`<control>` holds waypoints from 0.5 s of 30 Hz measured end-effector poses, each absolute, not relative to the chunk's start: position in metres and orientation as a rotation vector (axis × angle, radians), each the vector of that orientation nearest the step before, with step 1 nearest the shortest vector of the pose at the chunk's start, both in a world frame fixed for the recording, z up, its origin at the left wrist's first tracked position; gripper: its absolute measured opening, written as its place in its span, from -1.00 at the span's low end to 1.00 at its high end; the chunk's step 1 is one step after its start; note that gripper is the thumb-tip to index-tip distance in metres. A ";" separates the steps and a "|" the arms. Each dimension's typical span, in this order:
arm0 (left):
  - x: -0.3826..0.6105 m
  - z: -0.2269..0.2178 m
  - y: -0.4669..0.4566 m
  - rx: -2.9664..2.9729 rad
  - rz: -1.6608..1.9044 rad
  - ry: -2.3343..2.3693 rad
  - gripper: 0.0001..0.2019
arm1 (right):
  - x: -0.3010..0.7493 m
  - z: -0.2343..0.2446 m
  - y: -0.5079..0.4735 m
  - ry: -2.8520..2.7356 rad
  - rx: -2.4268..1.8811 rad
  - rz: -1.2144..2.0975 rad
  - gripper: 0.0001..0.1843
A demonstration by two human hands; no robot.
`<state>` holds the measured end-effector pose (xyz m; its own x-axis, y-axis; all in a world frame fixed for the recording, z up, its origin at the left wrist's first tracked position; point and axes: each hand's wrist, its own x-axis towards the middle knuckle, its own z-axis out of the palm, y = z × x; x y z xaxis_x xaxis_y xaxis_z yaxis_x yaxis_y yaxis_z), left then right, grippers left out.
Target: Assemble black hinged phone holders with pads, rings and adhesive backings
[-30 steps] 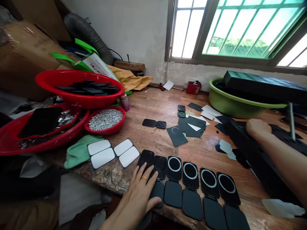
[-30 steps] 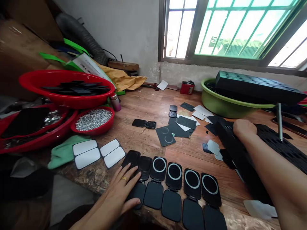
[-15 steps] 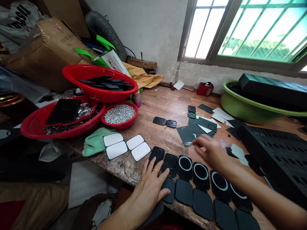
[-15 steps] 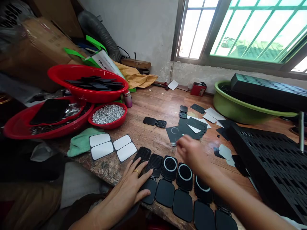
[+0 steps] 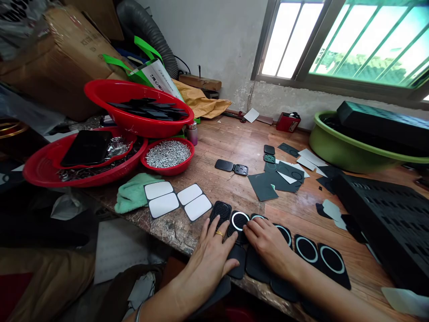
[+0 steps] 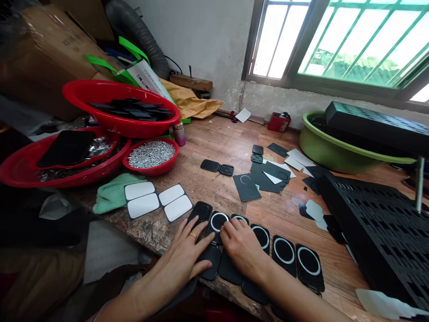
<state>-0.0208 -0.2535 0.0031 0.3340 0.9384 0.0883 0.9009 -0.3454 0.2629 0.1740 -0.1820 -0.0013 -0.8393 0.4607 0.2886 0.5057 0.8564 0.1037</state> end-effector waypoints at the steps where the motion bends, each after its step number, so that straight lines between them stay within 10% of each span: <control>1: -0.021 0.002 -0.253 2.435 0.343 1.693 -0.41 | 0.174 -0.002 -0.182 -2.784 -0.744 -0.262 -0.94; 15: -0.032 -0.017 -0.235 2.676 0.468 1.631 -0.54 | 0.175 0.022 -0.170 -2.781 -0.948 0.252 -0.91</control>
<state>-0.0320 -0.2346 -0.0167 0.4267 0.8651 0.2635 0.8732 -0.4700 0.1291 0.1750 -0.1699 0.0221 -0.7769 0.6169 0.1261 0.5841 0.7809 -0.2214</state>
